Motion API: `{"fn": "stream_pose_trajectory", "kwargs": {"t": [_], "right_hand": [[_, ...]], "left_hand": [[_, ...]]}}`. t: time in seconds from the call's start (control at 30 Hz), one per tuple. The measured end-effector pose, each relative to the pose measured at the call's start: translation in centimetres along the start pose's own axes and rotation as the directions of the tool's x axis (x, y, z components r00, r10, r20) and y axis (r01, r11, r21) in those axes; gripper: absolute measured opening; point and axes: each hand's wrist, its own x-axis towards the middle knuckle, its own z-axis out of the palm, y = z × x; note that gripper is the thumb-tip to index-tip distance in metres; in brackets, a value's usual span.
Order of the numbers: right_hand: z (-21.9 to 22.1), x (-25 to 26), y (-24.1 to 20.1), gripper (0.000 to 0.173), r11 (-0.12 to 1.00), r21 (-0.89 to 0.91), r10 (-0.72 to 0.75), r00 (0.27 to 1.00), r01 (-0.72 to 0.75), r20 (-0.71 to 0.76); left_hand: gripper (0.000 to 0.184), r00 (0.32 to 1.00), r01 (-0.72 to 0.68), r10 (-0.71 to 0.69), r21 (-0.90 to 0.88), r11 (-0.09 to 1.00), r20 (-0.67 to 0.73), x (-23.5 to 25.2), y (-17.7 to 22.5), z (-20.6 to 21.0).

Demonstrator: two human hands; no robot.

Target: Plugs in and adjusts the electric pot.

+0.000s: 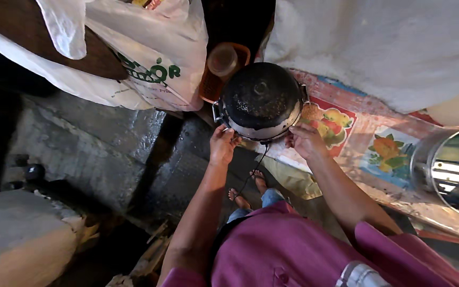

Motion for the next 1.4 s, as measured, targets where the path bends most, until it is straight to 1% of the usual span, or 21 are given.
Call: {"fn": "stream_pose_trajectory", "kwargs": {"t": [0.13, 0.17, 0.3, 0.43, 0.47, 0.53, 0.73, 0.83, 0.93, 1.0, 1.03, 1.13, 1.2, 1.27, 1.33, 1.4], "right_hand": [[0.8, 0.1, -1.2, 0.017, 0.991, 0.066, -0.123, 0.990, 0.119, 0.066], [1.1, 0.1, -1.7, 0.018, 0.988, 0.079, -0.135, 0.989, 0.130, 0.067], [3.0, 0.4, -5.1, 0.017, 0.992, 0.087, -0.097, 0.994, 0.093, 0.048], [4.1, 0.6, -8.2, 0.019, 0.985, 0.095, -0.158, 0.980, 0.147, 0.119], [4.2, 0.4, -8.6, 0.019, 0.983, 0.095, -0.166, 0.977, 0.154, 0.134], [4.2, -0.1, -8.9, 0.021, 0.981, 0.094, -0.178, 0.977, 0.168, 0.119], [3.5, -1.4, -7.9, 0.019, 0.977, 0.114, -0.193, 0.975, 0.181, 0.111], [2.7, -2.3, -7.1, 0.018, 0.954, 0.198, -0.254, 0.957, 0.225, 0.139], [-0.1, -4.8, -5.5, 0.012, 0.919, 0.271, -0.336, 0.930, 0.288, 0.151], [-2.6, -7.2, -4.2, 0.008, 0.908, 0.308, -0.325, 0.942, 0.285, 0.086], [-4.1, -8.3, -3.3, 0.009, 0.904, 0.314, -0.322, 0.946, 0.290, 0.051], [-8.4, -11.2, -0.5, 0.013, 0.891, 0.339, -0.301, 0.952, 0.304, -0.062], [-10.3, -12.7, 1.2, 0.014, 0.887, 0.337, -0.278, 0.948, 0.315, -0.155], [-11.9, -13.5, 2.6, 0.021, 0.876, 0.351, -0.258, 0.937, 0.330, -0.236], [-13.5, -13.8, 3.4, 0.025, 0.871, 0.342, -0.272, 0.926, 0.352, -0.261], [-15.2, -14.0, 3.5, 0.025, 0.873, 0.321, -0.293, 0.922, 0.366, -0.254]], "left_hand": [[0.020, 0.988, -0.114, 0.118, -0.042, 0.993, 0.102, -0.1, 2.3, 0.9], [0.019, 0.984, -0.132, 0.136, -0.040, 0.990, 0.113, -0.2, 3.2, 1.4], [0.014, 0.978, -0.159, 0.163, -0.042, 0.986, 0.132, -0.1, 7.4, 4.1], [0.007, 0.975, -0.163, 0.173, -0.082, 0.983, 0.138, -0.4, 9.9, 5.8], [0.007, 0.976, -0.160, 0.172, -0.093, 0.983, 0.136, -0.6, 10.0, 5.9], [0.008, 0.977, -0.155, 0.170, -0.115, 0.981, 0.127, -1.0, 9.8, 5.7], [0.009, 0.976, -0.153, 0.172, -0.146, 0.977, 0.133, -2.1, 8.5, 4.7], [0.012, 0.969, -0.156, 0.179, -0.140, 0.978, 0.169, -2.9, 8.4, 5.0], [0.017, 0.940, -0.180, 0.202, -0.102, 0.978, 0.276, -4.5, 7.1, 5.9], [0.023, 0.904, -0.201, 0.205, -0.052, 0.978, 0.376, -5.6, 5.3, 6.7], [0.024, 0.888, -0.198, 0.190, -0.023, 0.980, 0.419, -6.2, 4.2, 7.2], [0.026, 0.856, -0.155, 0.090, 0.087, 0.984, 0.509, -6.8, 0.4, 9.0], [0.029, 0.841, -0.113, 0.011, 0.155, 0.981, 0.541, -6.6, -2.4, 10.1], [0.030, 0.829, -0.082, -0.054, 0.217, 0.973, 0.556, -6.3, -4.9, 11.0], [0.031, 0.823, -0.054, -0.102, 0.255, 0.966, 0.559, -6.4, -6.7, 11.7], [0.029, 0.821, -0.013, -0.144, 0.271, 0.962, 0.552, -7.3, -7.6, 12.0]]}}
